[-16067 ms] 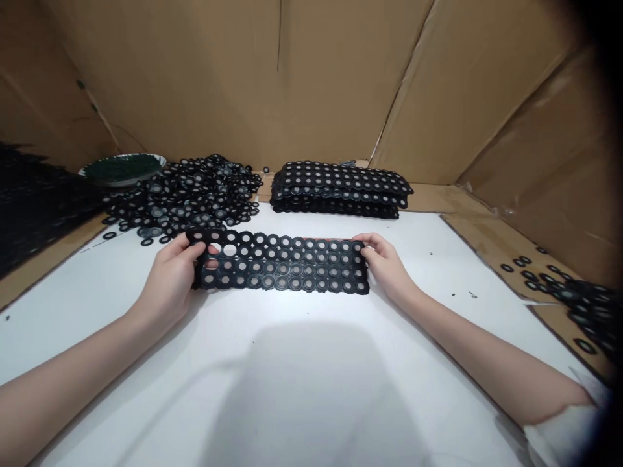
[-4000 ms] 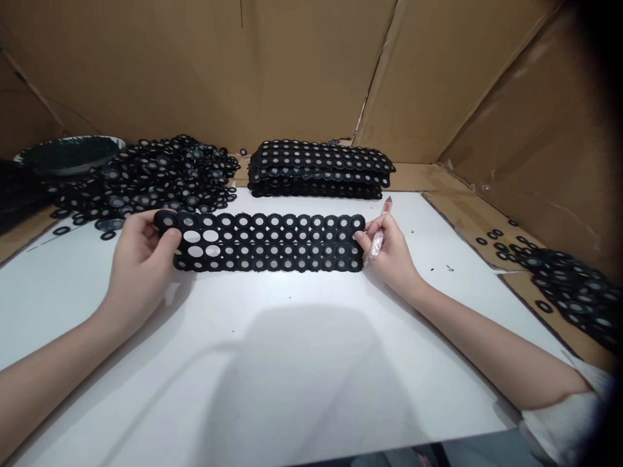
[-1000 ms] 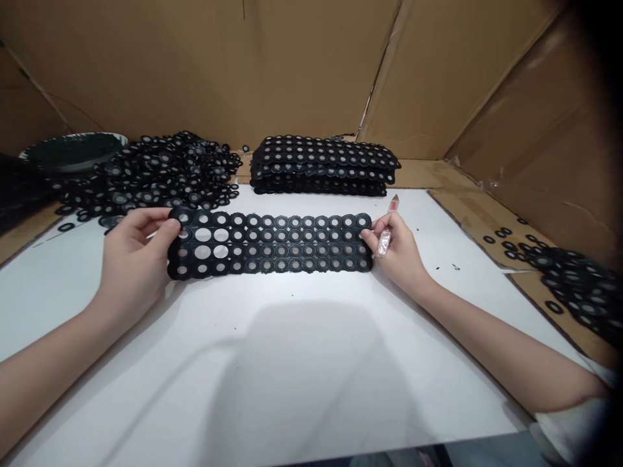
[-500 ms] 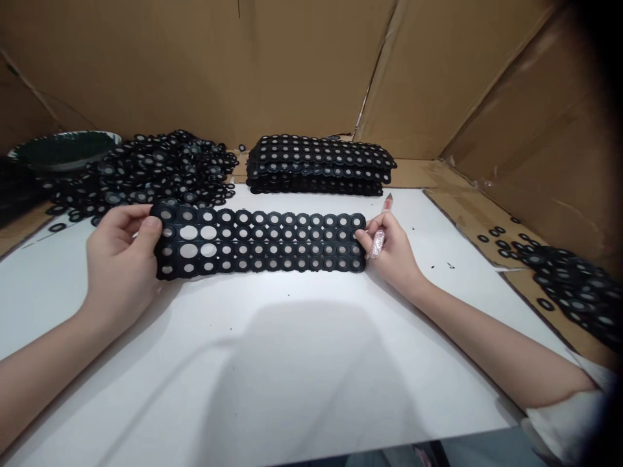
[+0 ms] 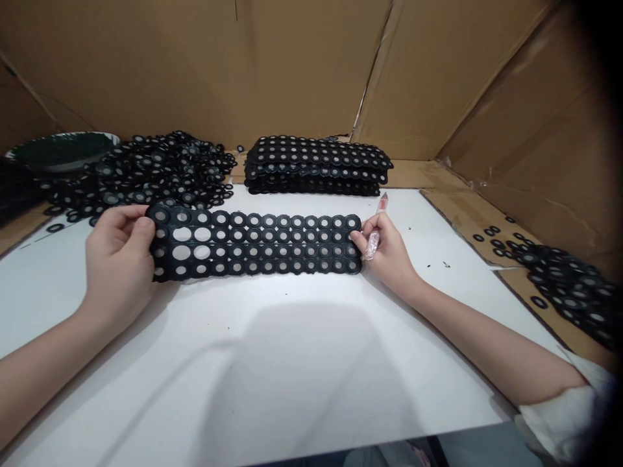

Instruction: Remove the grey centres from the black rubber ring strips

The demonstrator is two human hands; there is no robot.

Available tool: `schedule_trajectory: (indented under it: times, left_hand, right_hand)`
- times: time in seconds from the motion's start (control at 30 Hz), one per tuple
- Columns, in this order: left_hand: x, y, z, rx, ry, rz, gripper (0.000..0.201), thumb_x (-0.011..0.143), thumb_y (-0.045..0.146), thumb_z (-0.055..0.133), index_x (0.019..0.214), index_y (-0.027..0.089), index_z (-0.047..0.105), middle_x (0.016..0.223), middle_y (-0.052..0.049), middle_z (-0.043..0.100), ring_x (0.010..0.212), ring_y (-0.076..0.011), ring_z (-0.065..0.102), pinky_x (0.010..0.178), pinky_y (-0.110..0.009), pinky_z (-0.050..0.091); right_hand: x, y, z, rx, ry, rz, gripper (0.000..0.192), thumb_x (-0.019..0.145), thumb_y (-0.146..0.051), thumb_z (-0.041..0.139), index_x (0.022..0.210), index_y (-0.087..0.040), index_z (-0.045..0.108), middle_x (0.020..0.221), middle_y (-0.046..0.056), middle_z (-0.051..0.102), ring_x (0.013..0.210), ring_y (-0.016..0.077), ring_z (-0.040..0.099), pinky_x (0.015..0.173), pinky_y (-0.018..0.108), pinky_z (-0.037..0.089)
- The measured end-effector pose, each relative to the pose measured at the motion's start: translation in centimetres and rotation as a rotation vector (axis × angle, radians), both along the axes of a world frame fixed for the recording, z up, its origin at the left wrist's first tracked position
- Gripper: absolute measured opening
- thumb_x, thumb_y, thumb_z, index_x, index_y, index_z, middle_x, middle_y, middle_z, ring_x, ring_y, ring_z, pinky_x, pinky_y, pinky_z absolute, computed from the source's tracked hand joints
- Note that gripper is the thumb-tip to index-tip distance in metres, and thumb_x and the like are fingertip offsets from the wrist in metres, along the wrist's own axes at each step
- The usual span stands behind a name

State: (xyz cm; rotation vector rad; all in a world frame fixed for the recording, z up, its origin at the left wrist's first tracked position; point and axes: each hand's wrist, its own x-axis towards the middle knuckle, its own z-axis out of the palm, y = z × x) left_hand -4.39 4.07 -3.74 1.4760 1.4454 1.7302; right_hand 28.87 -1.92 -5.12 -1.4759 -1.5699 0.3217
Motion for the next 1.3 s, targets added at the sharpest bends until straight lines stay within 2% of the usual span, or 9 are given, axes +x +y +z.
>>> schedule_trajectory:
  times: [0.33,0.47,0.77,1.0,1.3]
  left_hand:
    - [-0.23,0.35,-0.39,-0.115,0.059,-0.013,0.017,0.075,0.018,0.052,0.09,0.019,0.059,0.069,0.002,0.055,0.061,-0.0092,0.048,0.054,-0.02,0.036]
    - [-0.34,0.34,-0.58,-0.089,0.102,-0.02,0.019,0.076,0.02,0.05,0.092,0.019,0.059,0.075,0.001,0.057,0.067,-0.0093,0.05,0.057,-0.019,0.036]
    - [-0.58,0.24,-0.51,0.048,0.165,0.02,0.019,0.076,0.015,0.049,0.093,0.018,0.058,0.073,0.002,0.055,0.067,-0.008,0.048,0.061,-0.019,0.036]
    - [-0.44,0.02,-0.41,0.028,0.126,0.019,0.018,0.076,0.015,0.048,0.091,0.018,0.057,0.072,0.002,0.054,0.066,-0.0083,0.047,0.06,-0.02,0.035]
    - [-0.07,-0.22,-0.08,0.012,0.131,0.088,0.017,0.074,0.014,0.046,0.087,0.017,0.057,0.07,0.003,0.05,0.063,-0.0085,0.043,0.058,-0.02,0.032]
  right_hand:
    - [-0.09,0.04,0.0,-0.026,-0.022,0.014,0.02,0.075,-0.022,0.053,0.07,-0.021,0.033,0.067,-0.004,0.04,0.055,0.0101,0.036,0.056,0.026,0.031]
    - [-0.04,0.03,-0.05,-0.037,-0.022,0.019,0.02,0.076,-0.022,0.052,0.071,-0.021,0.033,0.066,-0.004,0.04,0.054,0.0097,0.035,0.055,0.026,0.031]
    - [0.18,0.03,-0.09,-0.019,-0.005,0.0,0.02,0.075,-0.022,0.053,0.072,-0.022,0.033,0.063,-0.005,0.037,0.051,0.0089,0.033,0.053,0.025,0.03]
    - [0.32,0.03,-0.18,-0.013,-0.013,0.003,0.02,0.075,-0.022,0.053,0.072,-0.022,0.033,0.064,-0.004,0.038,0.052,0.009,0.035,0.053,0.026,0.031]
    - [-0.07,-0.48,0.29,0.043,-0.018,0.016,0.019,0.076,-0.022,0.052,0.072,-0.022,0.033,0.068,-0.003,0.041,0.053,0.009,0.036,0.053,0.026,0.032]
